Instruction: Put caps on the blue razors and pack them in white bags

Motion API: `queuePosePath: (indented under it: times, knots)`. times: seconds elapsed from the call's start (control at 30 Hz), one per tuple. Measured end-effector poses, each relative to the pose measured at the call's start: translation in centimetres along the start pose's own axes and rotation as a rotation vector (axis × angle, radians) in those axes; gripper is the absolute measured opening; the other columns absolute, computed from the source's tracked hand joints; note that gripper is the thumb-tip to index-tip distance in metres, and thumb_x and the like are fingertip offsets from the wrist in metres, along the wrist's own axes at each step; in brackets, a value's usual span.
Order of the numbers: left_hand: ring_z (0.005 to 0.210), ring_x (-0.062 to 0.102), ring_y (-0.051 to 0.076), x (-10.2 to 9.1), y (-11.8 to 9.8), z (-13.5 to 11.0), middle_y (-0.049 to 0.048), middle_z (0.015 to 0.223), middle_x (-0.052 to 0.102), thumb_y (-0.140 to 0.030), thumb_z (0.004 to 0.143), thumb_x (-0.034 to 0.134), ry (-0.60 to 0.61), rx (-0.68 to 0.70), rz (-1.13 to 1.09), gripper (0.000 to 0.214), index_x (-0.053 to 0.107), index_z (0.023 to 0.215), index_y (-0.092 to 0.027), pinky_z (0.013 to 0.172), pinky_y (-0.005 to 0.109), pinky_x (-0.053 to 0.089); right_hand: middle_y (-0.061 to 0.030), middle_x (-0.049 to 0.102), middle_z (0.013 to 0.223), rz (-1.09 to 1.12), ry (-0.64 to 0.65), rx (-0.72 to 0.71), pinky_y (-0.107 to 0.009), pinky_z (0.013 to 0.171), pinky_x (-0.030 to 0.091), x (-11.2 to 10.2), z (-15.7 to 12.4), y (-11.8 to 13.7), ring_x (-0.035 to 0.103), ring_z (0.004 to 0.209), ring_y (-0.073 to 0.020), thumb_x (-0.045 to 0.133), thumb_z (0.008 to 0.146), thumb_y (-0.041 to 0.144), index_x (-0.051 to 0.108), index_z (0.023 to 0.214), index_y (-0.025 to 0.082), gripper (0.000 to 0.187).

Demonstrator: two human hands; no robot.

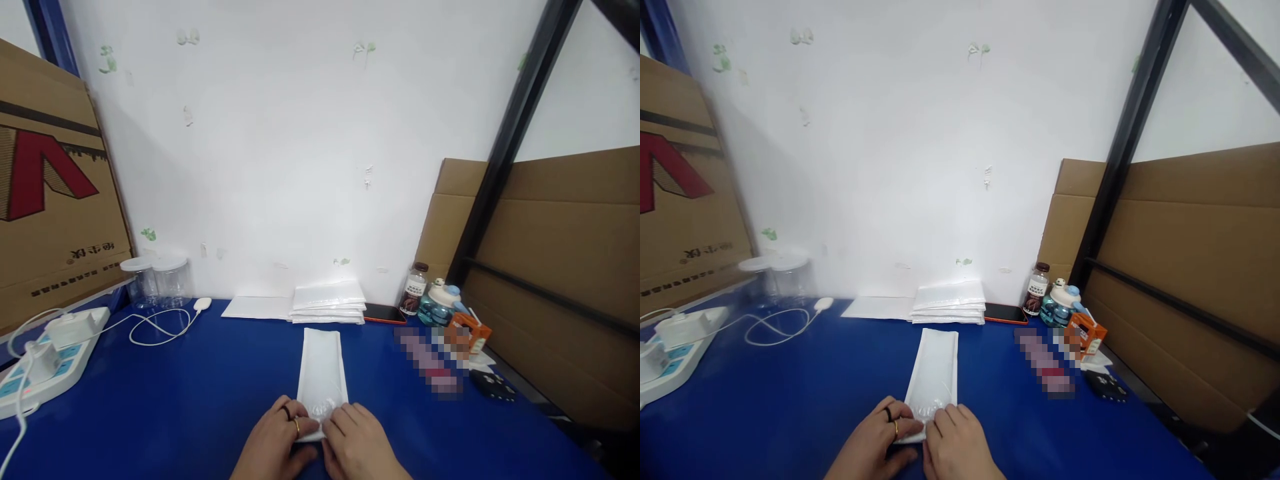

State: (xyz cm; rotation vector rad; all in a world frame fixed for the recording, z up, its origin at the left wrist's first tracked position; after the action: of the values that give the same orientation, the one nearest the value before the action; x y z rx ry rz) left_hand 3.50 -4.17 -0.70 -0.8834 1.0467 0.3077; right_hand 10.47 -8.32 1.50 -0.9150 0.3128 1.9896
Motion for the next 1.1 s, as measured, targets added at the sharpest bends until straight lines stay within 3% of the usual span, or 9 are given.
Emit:
queuePosePath:
  times: [0.1,0.3,0.5,0.57,0.73,0.83,0.9,1.0,1.1]
  knots:
    - [0.081,0.057,0.017,-0.4,-0.8,0.6,0.0036,0.082,0.065,-0.021,0.084,0.049,0.002,0.045,0.104,0.019,0.067,0.09,-0.026,0.073,0.026,0.044,-0.0008,0.056,0.057,-0.025,0.009,-0.047,-0.029,0.049,0.027,-0.5,0.4,0.1,0.05,0.052,-0.0154,0.05,0.08,0.022,0.051,0.068,0.02,0.012]
    - [0.068,0.055,0.015,-2.3,-3.4,0.7,0.0026,0.071,0.065,-0.031,0.089,0.045,-0.089,0.257,0.174,0.022,0.066,0.088,-0.027,0.062,0.025,0.042,0.0005,0.059,0.054,-0.004,-0.041,-0.186,-0.027,0.041,0.028,-4.0,0.8,-0.2,0.051,0.044,-0.0128,0.04,0.091,0.016,0.057,0.087,0.016,0.018]
    - [0.068,0.056,0.015,-5.1,-3.8,0.1,0.0021,0.072,0.066,-0.035,0.088,0.047,-0.139,0.317,0.104,0.021,0.066,0.091,-0.026,0.063,0.025,0.042,-0.0025,0.066,0.064,0.198,0.12,-0.204,-0.022,0.045,0.038,-6.2,2.0,-1.8,0.059,0.051,-0.0126,0.041,0.092,0.02,0.06,0.099,0.017,0.021]
    - [0.073,0.057,0.015,-7.6,-1.3,1.1,0.0017,0.076,0.066,-0.038,0.087,0.047,-0.191,0.168,0.015,0.023,0.066,0.083,-0.026,0.066,0.025,0.042,-0.0038,0.067,0.069,0.375,0.177,-0.083,-0.021,0.051,0.044,-7.3,3.8,-4.4,0.061,0.056,-0.0127,0.042,0.091,0.02,0.062,0.1,0.019,0.022]
    - [0.095,0.057,0.021,-13.1,9.3,5.3,0.0068,0.102,0.063,-0.038,0.08,0.051,-0.333,-0.288,0.027,0.032,0.06,0.105,-0.02,0.083,0.031,0.043,-0.0032,0.065,0.066,0.864,0.022,0.67,-0.022,0.052,0.049,-7.1,8.8,-18.1,0.057,0.055,-0.0134,0.059,0.081,0.036,0.066,0.086,0.014,0.023]
    - [0.119,0.045,0.027,-12.4,15.1,8.3,0.0156,0.13,0.047,-0.035,0.068,0.062,-0.245,-0.43,0.138,0.062,0.048,0.123,-0.011,0.097,0.035,0.037,-0.0042,0.065,0.077,1.188,-0.283,0.95,-0.022,0.06,0.054,-3.3,9.7,-25.0,0.06,0.067,-0.0137,0.07,0.068,0.033,0.064,0.081,0.013,0.024]
    - [0.129,0.032,0.028,-11.2,17.3,10.1,0.0161,0.141,0.035,-0.036,0.066,0.064,-0.195,-0.403,0.236,0.072,0.042,0.13,-0.011,0.102,0.037,0.031,-0.0029,0.064,0.073,1.181,-0.397,1.109,-0.022,0.062,0.055,0.2,8.7,-28.4,0.06,0.067,-0.0131,0.071,0.065,0.028,0.061,0.073,0.014,0.018]
    - [0.133,0.027,0.027,-10.0,19.4,11.7,0.0113,0.144,0.033,-0.033,0.072,0.059,-0.15,-0.359,0.38,0.063,0.042,0.131,-0.019,0.105,0.04,0.027,-0.002,0.062,0.061,1.02,-0.354,1.244,-0.025,0.056,0.053,4.6,6.2,-31.0,0.06,0.062,-0.0164,0.067,0.065,0.023,0.058,0.064,0.015,0.012]
    - [0.123,0.042,0.024,-9.4,19.8,12.7,0.0112,0.132,0.049,-0.031,0.081,0.049,-0.088,-0.251,0.501,0.044,0.048,0.124,-0.02,0.1,0.038,0.034,0.0016,0.055,0.045,0.92,-0.328,1.297,-0.024,0.047,0.045,6.9,3.7,-32.1,0.058,0.055,-0.0185,0.066,0.061,0.022,0.057,0.056,0.016,0.011]
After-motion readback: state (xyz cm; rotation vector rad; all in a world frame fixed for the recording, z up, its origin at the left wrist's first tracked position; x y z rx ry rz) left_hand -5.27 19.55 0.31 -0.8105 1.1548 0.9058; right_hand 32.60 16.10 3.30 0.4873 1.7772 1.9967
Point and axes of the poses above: each hand's wrist, its own z-axis towards the middle knuckle, its own x-axis out of the palm, y = z × x, the point moved 10 cm from there along z, towards the middle knuckle
